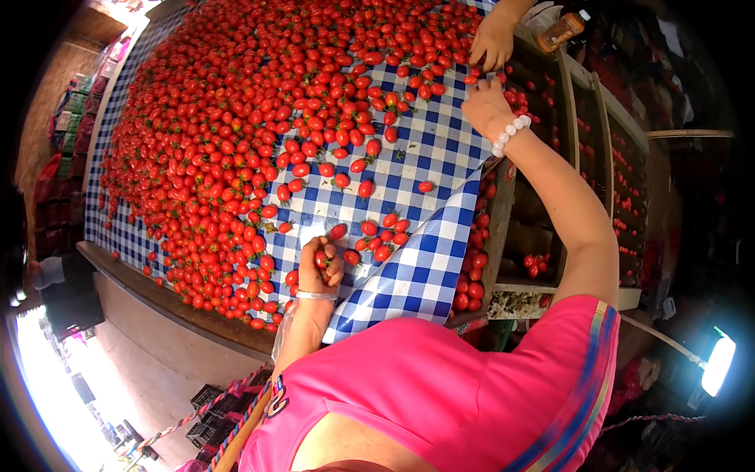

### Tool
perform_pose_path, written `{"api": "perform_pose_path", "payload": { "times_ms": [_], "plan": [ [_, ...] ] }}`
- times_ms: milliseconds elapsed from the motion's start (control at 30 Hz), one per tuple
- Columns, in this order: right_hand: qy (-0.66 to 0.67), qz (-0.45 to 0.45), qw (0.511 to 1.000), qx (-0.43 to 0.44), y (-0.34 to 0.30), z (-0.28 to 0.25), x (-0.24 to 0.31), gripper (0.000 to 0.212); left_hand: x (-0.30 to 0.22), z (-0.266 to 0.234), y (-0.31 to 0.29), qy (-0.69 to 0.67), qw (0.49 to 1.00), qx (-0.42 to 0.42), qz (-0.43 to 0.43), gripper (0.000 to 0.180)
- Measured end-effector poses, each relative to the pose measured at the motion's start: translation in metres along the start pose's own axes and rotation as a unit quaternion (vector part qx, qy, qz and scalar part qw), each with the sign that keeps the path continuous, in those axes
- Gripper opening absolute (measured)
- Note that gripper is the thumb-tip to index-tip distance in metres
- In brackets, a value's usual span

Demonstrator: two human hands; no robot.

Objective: The person sorts tomatoes on a table with other people, then places a newspaper over a crate of tomatoes and ties the plastic bag liner.

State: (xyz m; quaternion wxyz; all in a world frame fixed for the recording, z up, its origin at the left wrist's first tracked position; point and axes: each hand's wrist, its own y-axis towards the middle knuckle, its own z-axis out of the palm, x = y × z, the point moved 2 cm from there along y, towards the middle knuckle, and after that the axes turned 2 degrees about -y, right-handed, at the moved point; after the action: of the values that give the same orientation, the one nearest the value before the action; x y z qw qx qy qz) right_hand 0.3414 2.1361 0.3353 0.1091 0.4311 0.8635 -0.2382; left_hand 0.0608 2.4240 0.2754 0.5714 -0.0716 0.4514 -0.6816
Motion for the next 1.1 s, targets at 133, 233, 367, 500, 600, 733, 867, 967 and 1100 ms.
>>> {"api": "perform_pose_path", "payload": {
  "times_ms": [133, 233, 367, 500, 600, 733, 867, 967, 1100],
  "plan": [
    [0.303, -0.051, 0.932, -0.190, 0.037, -0.033, 0.056, 0.017, -0.001, 0.006, -0.001, 0.006, 1.000, 0.005, -0.001, 0.017],
    [0.247, -0.030, 0.938, -0.242, 0.081, -0.023, 0.093, 0.017, -0.003, 0.004, 0.000, -0.042, 0.996, 0.080, -0.017, 0.014],
    [0.270, -0.025, 0.960, -0.068, 0.091, -0.052, 0.107, 0.024, -0.011, 0.007, -0.005, -0.054, 0.993, 0.098, 0.024, 0.026],
    [0.496, -0.215, 0.838, 0.070, 0.030, -0.099, 0.136, 0.041, -0.009, 0.019, -0.012, -0.039, 0.995, 0.089, 0.029, 0.054],
    [0.590, -0.322, 0.728, 0.134, 0.031, -0.102, 0.149, 0.042, -0.011, 0.019, -0.012, -0.086, 0.984, 0.155, -0.005, 0.049],
    [0.405, -0.114, 0.891, -0.168, 0.093, -0.061, 0.144, 0.031, -0.008, 0.020, -0.012, -0.139, 0.947, 0.280, -0.077, 0.031],
    [0.331, -0.091, 0.921, -0.182, 0.112, -0.056, 0.147, 0.027, -0.008, 0.017, -0.006, -0.154, 0.955, 0.245, -0.059, 0.029],
    [0.428, -0.155, 0.878, -0.148, 0.087, -0.082, 0.152, 0.026, -0.007, 0.009, -0.005, -0.120, 0.973, 0.193, -0.045, 0.035],
    [0.608, -0.314, 0.729, 0.013, 0.033, -0.112, 0.171, 0.027, -0.009, 0.024, -0.012, -0.112, 0.986, 0.117, -0.031, 0.043]
  ]
}}
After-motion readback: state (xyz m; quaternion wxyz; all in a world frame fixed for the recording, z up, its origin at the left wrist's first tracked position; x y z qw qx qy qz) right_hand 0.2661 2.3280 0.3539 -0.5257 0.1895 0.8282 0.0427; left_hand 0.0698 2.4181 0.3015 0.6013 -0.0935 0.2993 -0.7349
